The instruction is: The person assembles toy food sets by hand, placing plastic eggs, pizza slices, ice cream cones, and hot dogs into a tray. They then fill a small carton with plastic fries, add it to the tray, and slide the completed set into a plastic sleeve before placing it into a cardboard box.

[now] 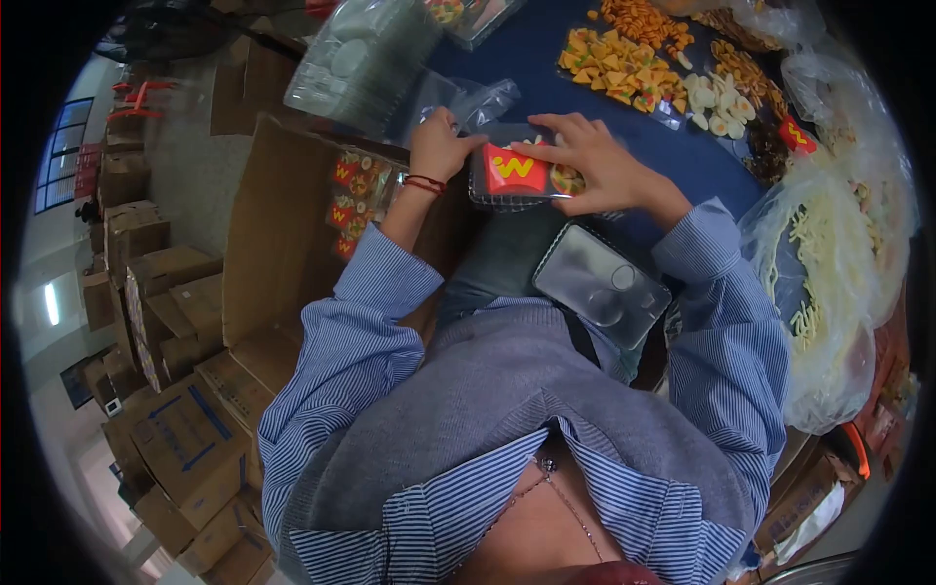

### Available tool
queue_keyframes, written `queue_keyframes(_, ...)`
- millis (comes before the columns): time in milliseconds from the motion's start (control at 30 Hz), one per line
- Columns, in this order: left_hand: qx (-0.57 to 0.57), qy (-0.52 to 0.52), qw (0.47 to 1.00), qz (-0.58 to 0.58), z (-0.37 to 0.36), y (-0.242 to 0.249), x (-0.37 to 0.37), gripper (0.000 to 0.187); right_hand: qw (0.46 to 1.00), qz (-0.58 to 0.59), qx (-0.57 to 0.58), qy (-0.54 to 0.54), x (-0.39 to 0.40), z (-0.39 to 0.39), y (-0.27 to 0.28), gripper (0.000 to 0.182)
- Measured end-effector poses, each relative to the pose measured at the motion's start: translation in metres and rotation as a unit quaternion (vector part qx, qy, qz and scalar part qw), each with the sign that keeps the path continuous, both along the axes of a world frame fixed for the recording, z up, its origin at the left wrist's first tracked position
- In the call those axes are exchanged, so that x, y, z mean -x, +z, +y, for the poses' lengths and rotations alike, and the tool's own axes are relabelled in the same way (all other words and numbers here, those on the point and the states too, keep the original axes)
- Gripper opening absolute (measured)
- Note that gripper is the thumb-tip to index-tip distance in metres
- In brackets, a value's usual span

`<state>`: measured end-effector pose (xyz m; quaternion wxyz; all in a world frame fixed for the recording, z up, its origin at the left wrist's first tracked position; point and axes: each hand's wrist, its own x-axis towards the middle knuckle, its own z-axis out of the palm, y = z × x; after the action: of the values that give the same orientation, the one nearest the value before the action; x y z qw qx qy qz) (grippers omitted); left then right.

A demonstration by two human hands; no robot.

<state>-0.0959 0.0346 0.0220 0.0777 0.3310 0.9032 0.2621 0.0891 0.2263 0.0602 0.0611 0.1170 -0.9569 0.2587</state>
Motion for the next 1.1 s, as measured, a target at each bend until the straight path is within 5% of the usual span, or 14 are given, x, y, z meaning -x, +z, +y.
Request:
queue_keyframes(167,-0.039,0.023,0.997,-0.056,-0.020,0.010,-0.008,0.030,0.995,-0.094,-0.038,0.018,0.041,0.005,-0.007,0.082)
queue_keyframes(233,-0.054,-0.105,0.992,0.050,-0.037,0.008,-0.005,0.028,0.995,-0.080,-0.056,0.006,0.050,0.006,-0.011,0.083)
queue_keyframes(333,-0.068,-0.127,0.982,0.119,-0.050,0.017,-0.016,0.021,0.996,-0.042,-0.083,-0.012,0.056,0.004,-0.019,0.082)
queue_keyframes(467,-0.085,-0.007,0.996,0.026,-0.041,0.036,-0.021,0.020,0.995,-0.008,-0.103,-0.013,0.056,-0.001,-0.017,0.082)
queue_keyframes(533,-0.184,0.027,0.974,0.131,-0.029,0.032,-0.013,0.026,0.994,-0.003,-0.109,-0.009,0.052,-0.004,-0.018,0.083)
queue_keyframes(633,-0.066,0.003,0.998,-0.006,-0.016,0.016,0.003,0.029,0.994,0.013,-0.112,-0.006,0.045,-0.007,-0.015,0.083)
queue_keyframes(767,-0.041,-0.038,0.998,0.014,-0.019,0.019,0.011,0.027,0.994,0.025,-0.109,0.005,0.033,-0.009,-0.010,0.082)
queue_keyframes(833,0.050,-0.084,0.988,0.119,-0.027,0.013,0.010,0.034,0.993,0.026,-0.113,0.007,0.030,-0.010,-0.015,0.081)
queue_keyframes(1100,-0.027,-0.051,0.986,0.153,-0.028,0.026,-0.010,0.043,0.994,0.010,-0.113,-0.004,0.031,-0.013,-0.011,0.082)
